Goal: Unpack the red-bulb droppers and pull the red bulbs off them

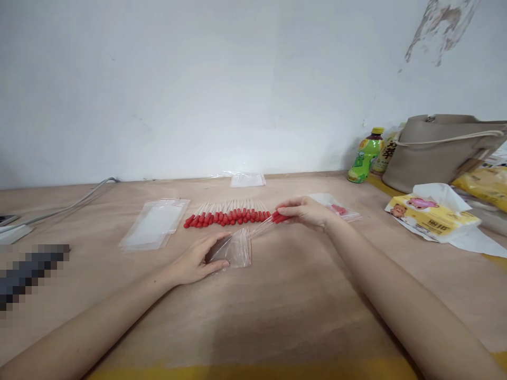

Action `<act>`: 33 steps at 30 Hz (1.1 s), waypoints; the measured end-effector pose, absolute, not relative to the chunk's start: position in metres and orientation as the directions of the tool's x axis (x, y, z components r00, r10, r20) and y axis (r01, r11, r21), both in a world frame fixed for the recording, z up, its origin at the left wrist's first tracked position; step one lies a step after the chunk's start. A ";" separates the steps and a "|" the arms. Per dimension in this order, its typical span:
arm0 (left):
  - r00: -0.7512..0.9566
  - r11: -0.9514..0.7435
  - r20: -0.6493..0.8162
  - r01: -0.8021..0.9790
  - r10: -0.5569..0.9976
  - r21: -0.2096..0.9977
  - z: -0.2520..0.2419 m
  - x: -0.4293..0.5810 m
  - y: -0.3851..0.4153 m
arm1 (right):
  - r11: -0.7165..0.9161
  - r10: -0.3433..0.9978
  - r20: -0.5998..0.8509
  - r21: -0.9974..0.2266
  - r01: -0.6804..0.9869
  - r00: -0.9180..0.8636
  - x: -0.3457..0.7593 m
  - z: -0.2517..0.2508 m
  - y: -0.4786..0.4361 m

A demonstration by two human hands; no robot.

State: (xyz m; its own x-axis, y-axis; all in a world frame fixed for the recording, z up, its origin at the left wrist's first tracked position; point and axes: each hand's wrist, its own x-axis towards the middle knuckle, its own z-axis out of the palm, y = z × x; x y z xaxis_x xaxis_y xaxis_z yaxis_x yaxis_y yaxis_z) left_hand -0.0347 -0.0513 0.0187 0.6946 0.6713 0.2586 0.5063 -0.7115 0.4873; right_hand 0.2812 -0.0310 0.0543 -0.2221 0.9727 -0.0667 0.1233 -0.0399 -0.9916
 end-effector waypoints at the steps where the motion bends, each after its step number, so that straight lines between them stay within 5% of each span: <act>1: 0.694 -0.709 0.254 0.509 0.673 0.487 0.019 -0.035 -0.051 | -0.013 0.980 -0.039 -0.991 0.133 -0.195 0.289 0.055 -0.029; 6: 0.702 -0.710 0.245 0.507 0.669 0.489 0.020 -0.035 -0.051 | 0.330 0.933 0.354 -0.914 0.235 0.067 0.288 0.046 -0.018; 10: 0.703 -0.706 0.231 0.516 0.673 0.485 0.020 -0.035 -0.051 | 0.539 0.738 0.675 -0.587 0.604 -0.002 0.261 0.027 -0.007; 14: 0.709 -0.715 0.244 0.498 0.661 0.491 0.019 -0.035 -0.050 | 0.589 0.650 0.715 -0.261 0.765 -0.257 0.243 0.007 0.003; 19: 0.705 -0.707 0.240 0.498 0.668 0.502 0.020 -0.035 -0.051 | 0.576 0.673 0.616 -0.087 0.813 -0.411 0.240 -0.004 0.005; 27: 0.690 -0.696 0.238 0.518 0.683 0.497 0.018 -0.035 -0.050 | 0.627 0.685 0.542 -0.097 0.773 -0.488 0.239 -0.003 0.002; 33: 0.694 -0.700 0.235 0.520 0.681 0.490 0.019 -0.035 -0.051 | 0.554 0.708 0.633 -0.222 0.802 -0.313 0.239 0.007 -0.010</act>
State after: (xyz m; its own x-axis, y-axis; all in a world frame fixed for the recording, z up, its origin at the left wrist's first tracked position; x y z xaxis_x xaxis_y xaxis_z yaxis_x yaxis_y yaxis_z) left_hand -0.0352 -0.0514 0.0193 0.6939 0.6806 0.2353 0.5201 -0.6996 0.4899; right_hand 0.2391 -0.0104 0.0073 -0.3133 0.7079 0.6331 0.8022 0.5540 -0.2225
